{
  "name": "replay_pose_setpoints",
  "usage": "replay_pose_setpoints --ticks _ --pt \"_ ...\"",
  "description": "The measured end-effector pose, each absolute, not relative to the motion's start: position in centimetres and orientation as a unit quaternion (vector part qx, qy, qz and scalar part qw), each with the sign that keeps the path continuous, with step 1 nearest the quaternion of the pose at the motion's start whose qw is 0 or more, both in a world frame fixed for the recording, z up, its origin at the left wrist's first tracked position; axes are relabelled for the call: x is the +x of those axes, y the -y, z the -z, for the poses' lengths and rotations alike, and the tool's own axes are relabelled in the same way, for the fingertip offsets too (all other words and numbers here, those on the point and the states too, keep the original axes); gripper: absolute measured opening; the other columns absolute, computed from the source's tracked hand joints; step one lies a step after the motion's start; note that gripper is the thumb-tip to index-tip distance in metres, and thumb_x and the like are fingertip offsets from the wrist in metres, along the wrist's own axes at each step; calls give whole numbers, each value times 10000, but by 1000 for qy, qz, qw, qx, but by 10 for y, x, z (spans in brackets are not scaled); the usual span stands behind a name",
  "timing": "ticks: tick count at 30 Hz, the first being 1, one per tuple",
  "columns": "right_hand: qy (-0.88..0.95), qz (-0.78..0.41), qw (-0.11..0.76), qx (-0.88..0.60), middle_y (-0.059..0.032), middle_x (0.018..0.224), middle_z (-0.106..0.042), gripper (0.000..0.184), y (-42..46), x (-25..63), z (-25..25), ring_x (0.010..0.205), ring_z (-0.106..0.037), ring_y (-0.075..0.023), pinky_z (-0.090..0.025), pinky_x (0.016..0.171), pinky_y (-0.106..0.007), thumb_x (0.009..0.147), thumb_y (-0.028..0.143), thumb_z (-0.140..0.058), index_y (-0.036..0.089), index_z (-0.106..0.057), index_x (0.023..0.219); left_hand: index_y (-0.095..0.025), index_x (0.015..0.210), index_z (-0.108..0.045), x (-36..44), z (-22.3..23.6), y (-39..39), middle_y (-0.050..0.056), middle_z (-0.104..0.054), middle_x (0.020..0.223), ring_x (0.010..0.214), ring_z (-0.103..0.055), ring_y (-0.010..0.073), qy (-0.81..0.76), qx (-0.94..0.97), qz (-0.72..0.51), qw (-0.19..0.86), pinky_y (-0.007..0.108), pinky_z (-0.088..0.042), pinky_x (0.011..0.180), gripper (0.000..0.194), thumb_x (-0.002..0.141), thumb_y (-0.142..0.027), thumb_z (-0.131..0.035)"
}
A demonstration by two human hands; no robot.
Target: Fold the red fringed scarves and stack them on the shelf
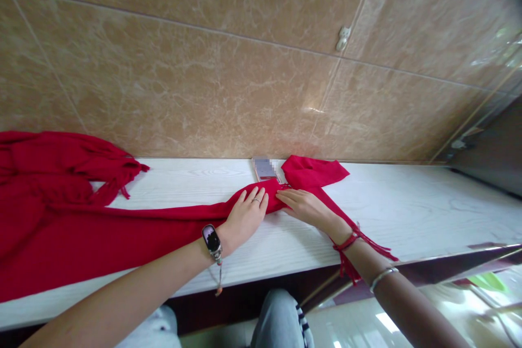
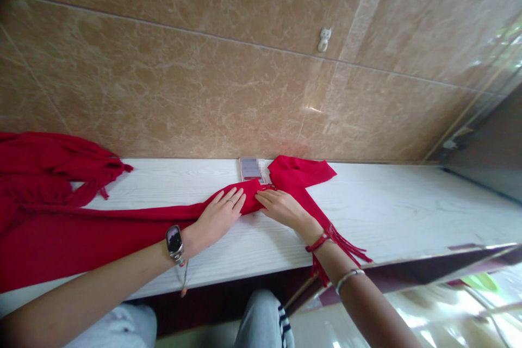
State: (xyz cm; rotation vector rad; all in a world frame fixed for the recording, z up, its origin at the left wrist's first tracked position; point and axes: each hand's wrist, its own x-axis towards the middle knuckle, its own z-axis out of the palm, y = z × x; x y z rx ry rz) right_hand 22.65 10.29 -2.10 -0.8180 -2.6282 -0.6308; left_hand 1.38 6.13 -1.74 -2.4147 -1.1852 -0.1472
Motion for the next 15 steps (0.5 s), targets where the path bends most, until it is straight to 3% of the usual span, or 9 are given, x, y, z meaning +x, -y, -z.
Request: replay_pose_setpoints --ticks 4,10,15 --pt "922 230 136 -279 -150 1144 -604 333 -106 229 31 1066 -560 -210 -475 899 -367 850 63 -424 99 -543 1159 -111 1327 -377 9 21 -60 129 -338 1400 1291 -301 246 437 -876 37 201 410 -366 993 507 835 -30 -286" --pt "921 237 116 -288 -151 1091 -630 309 -106 228 18 1010 -592 -208 -494 866 -356 870 67 -389 96 -563 1123 -74 1309 -392 9 10 -63 158 -381 1368 1264 -357 222 418 -886 27 200 386 -358 1007 510 821 8 -269" --pt "899 268 126 -322 -158 1172 -585 334 -103 227 3 1111 -527 -227 -476 894 -362 881 81 -366 102 -540 1166 -16 1299 -388 11 -4 -68 191 -375 1361 1260 -361 226 421 -882 51 208 357 -355 1014 487 829 22 -268"
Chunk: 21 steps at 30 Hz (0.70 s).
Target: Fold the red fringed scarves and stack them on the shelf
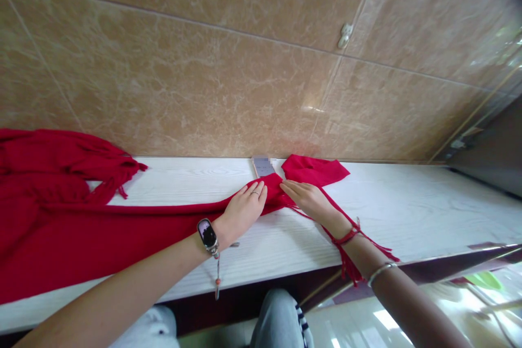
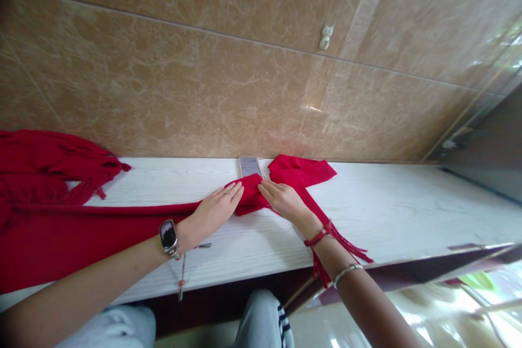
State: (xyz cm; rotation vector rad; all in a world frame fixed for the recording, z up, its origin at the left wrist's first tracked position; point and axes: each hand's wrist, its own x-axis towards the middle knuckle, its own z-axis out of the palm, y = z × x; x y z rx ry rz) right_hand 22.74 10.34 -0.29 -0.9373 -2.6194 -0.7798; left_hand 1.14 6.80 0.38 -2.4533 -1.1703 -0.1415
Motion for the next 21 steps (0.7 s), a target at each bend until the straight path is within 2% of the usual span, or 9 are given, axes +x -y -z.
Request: replay_pose_setpoints --ticks 2,7,11,14,17,19,21 --pt "894 268 131 -334 -152 1182 -581 342 -105 228 6 1118 -522 -228 -476 897 -368 872 70 -374 112 -541 1167 -29 1299 -391 13 -4 -68 188 -370 1366 1274 -337 228 429 -877 67 205 370 -343 1022 477 838 11 -279" --pt "913 238 116 -309 -167 1078 -634 316 -109 228 29 983 -607 -206 -505 850 -333 836 25 -396 63 -590 1082 -48 1296 -403 15 13 -65 170 -376 1368 1275 -335 241 421 -893 23 156 388 -371 989 449 856 -45 -317" --pt "914 209 121 -325 -155 1078 -637 332 -107 228 36 988 -602 -199 -491 866 -328 817 22 -407 74 -590 1089 -77 1316 -379 9 18 -63 154 -314 1406 1300 -278 271 429 -895 40 120 450 -318 1011 454 889 -233 -384" --pt "915 164 142 -339 -120 1066 -648 325 -106 227 27 982 -603 -193 -479 881 -333 800 38 -428 115 -615 1055 -108 1313 -385 5 8 -68 132 -330 1406 1310 -256 271 420 -903 47 79 453 -283 1027 483 899 -357 -384" --pt "898 127 209 -365 -102 1066 -650 312 -108 219 10 1012 -588 -194 -466 898 -337 816 79 -416 147 -630 1032 -108 1300 -392 4 -3 -80 132 -340 1402 1304 -277 237 416 -905 72 58 416 -289 1025 430 927 -301 -298" --pt "878 124 246 -391 -127 1132 -614 317 -112 210 2 1089 -540 -212 -443 929 -357 853 131 -392 127 -603 1090 -81 1300 -379 6 -3 -89 156 -323 1405 1294 -300 232 428 -899 80 47 394 -310 1010 430 922 -262 -284" --pt "867 134 240 -416 -156 1219 -552 342 -118 200 1 1165 -476 -238 -415 957 -397 881 190 -383 101 -550 1166 -48 1301 -364 8 1 -96 181 -307 1406 1297 -291 241 435 -897 71 36 387 -300 1015 449 912 -261 -297"
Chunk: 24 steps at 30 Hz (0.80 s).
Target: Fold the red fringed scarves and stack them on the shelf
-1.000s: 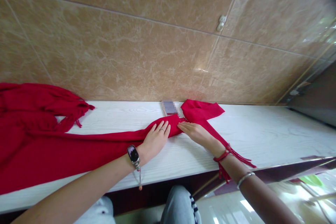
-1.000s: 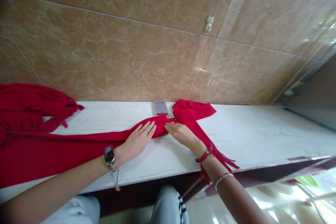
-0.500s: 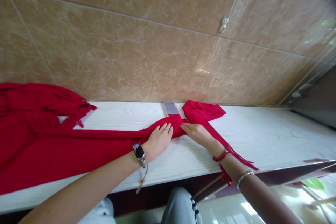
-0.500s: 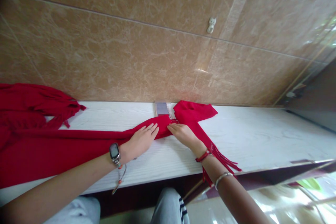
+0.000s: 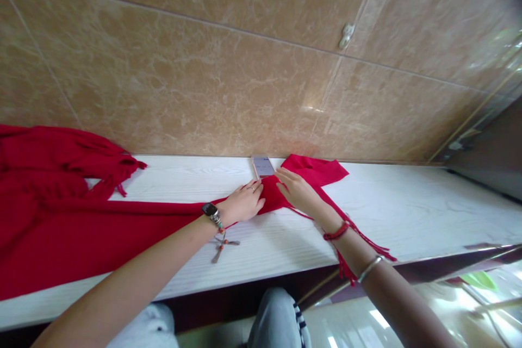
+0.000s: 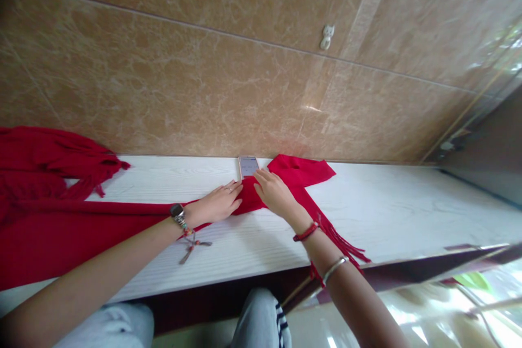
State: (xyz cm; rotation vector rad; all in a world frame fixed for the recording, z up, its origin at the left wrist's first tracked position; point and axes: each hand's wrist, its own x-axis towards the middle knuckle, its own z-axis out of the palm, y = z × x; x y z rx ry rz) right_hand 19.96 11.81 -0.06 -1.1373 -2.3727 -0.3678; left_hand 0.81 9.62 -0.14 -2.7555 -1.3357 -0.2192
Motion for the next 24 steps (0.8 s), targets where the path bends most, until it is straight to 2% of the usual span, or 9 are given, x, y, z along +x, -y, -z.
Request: replay_pose_setpoints --ticks 3,6,9,12,16,20,24 --pt "883 154 161 -413 -170 1254 -518 363 -127 188 12 1198 -438 -248 -407 961 -425 901 211 -364 82 -504 1211 -5 1327 -308 9 12 -100 198 -265 1420 1322 -227 243 436 -898 54 20 369 -230 1055 499 903 -268 -304" --pt "906 166 107 -375 -192 1213 -541 330 -128 184 27 1199 -436 -248 -373 995 -415 901 155 -347 35 -564 1120 0 1360 -232 4 20 -99 188 -188 1448 1341 -160 234 424 -905 42 1 354 -171 1078 544 906 -293 -296" --pt "908 203 84 -357 -236 1203 -531 341 -122 185 35 1206 -422 -274 -338 1019 -436 899 118 -315 -8 -599 1039 -37 1380 -198 -2 23 -99 156 -140 1466 1353 -93 222 398 -916 38 -15 350 -123 1089 570 909 -344 -295" --pt "904 226 72 -357 -248 1210 -521 360 -114 186 39 1221 -401 -289 -331 1017 -465 906 128 -292 -11 -595 1040 -69 1389 -184 -7 25 -104 129 -120 1476 1357 -52 213 372 -927 32 -44 350 -98 1092 574 915 -381 -270" --pt "887 180 87 -417 -265 1286 -446 399 -109 186 45 1272 -314 -300 -351 999 -464 921 198 -293 -39 -504 1163 -77 1401 -143 -9 28 -110 122 -83 1483 1359 -29 210 361 -930 17 -75 357 -83 1090 601 918 -426 -227" --pt "864 143 78 -476 -241 1379 -327 439 -105 187 47 1292 -278 -289 -394 937 -505 935 238 -253 16 -370 1295 -72 1406 -120 -9 29 -110 116 -61 1485 1359 -2 202 356 -931 11 -80 360 -73 1092 604 922 -418 -227" --pt "875 166 12 -455 -220 1388 -323 377 -101 188 40 1302 -242 -315 -366 916 -579 926 179 -255 81 -485 1208 -72 1408 -132 -12 20 -102 111 -76 1481 1359 -23 196 365 -927 3 -87 362 -98 1093 591 927 -386 -272"
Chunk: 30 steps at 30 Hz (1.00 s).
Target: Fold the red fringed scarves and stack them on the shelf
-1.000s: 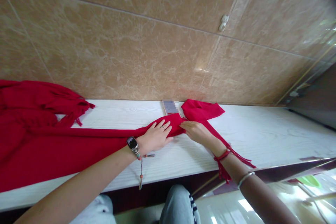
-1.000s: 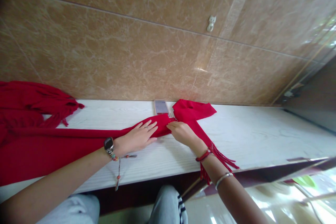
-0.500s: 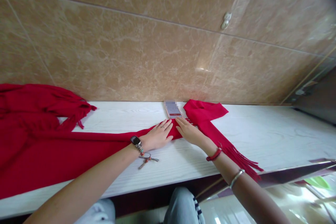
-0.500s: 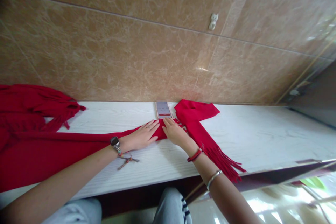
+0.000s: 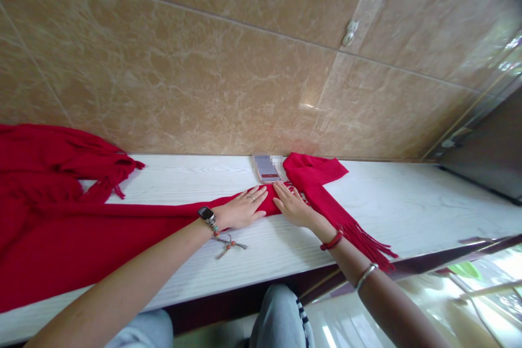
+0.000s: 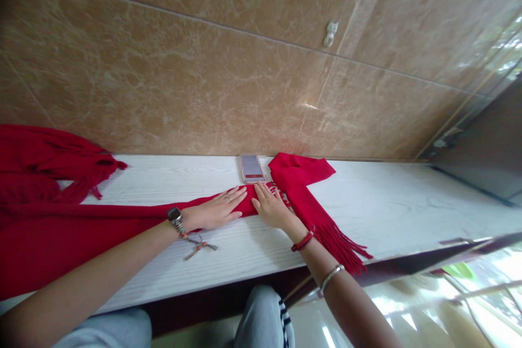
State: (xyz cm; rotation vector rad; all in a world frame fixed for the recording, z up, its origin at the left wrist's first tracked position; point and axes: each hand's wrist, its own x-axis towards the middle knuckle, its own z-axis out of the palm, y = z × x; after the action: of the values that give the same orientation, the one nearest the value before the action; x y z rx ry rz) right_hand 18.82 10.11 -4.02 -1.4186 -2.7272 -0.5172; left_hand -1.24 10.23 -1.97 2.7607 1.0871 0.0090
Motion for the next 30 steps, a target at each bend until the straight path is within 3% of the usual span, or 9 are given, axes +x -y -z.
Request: replay_pose_setpoints --ticks 7,12,15,17,19,23,27,30 --pt "867 172 -48 -466 -202 1383 -346 362 -104 190 24 1280 -284 -344 -383 860 -624 908 133 -283 145 -534 1170 -111 1393 -224 -61 -32 -77 112 -165 1464 1338 -178 183 -380 916 45 124 279 -165 1078 634 860 -355 -467" --pt "863 129 40 -487 -183 1387 -351 366 -123 169 -12 1292 -238 -366 -336 912 -634 909 231 -349 156 -495 1235 -147 1323 -386 -105 -66 -65 98 -359 1396 1259 -361 206 -412 899 73 131 277 -262 1033 509 851 -323 -457" --pt "881 83 100 -454 -212 1390 -329 410 -131 133 -33 1295 -252 -333 -331 979 -543 897 302 -392 92 -489 1236 -183 1295 -424 -126 -73 -61 74 -441 1346 1196 -441 206 -455 876 100 125 277 -317 994 491 832 -340 -465" --pt "914 48 109 -387 -185 1378 -364 392 -131 99 -37 1285 -294 -294 -346 994 -481 886 312 -423 117 -514 1214 -166 1307 -404 -139 -73 -59 95 -438 1345 1190 -446 210 -499 850 125 114 283 -324 986 540 803 -340 -492" --pt "942 14 112 -317 -152 1382 -371 365 -125 65 -32 1262 -346 -270 -371 984 -450 879 317 -442 151 -535 1191 -164 1296 -415 -152 -69 -57 104 -471 1316 1149 -483 218 -531 825 153 116 286 -357 957 576 756 -321 -535" --pt "968 -30 96 -229 -177 1346 -415 453 -105 15 -6 1235 -394 -230 -366 995 -349 874 355 -458 89 -479 1240 -172 1169 -532 -177 -59 -52 86 -592 1148 998 -569 234 -553 807 170 122 289 -429 860 507 670 -247 -588" --pt "975 -47 106 -191 -181 1264 -504 517 -90 4 10 1156 -479 -230 -383 974 -337 849 353 -506 53 -435 1263 -166 1035 -564 -203 -48 -48 66 -590 1052 934 -563 197 -554 814 136 109 270 -429 843 382 653 -149 -552" --pt "971 -50 138 -189 -158 1197 -560 450 -85 6 13 1067 -547 -210 -430 919 -314 838 263 -523 73 -464 1241 -159 960 -556 -218 -39 -48 58 -557 1011 889 -548 170 -572 806 114 104 252 -429 813 334 643 -75 -497"
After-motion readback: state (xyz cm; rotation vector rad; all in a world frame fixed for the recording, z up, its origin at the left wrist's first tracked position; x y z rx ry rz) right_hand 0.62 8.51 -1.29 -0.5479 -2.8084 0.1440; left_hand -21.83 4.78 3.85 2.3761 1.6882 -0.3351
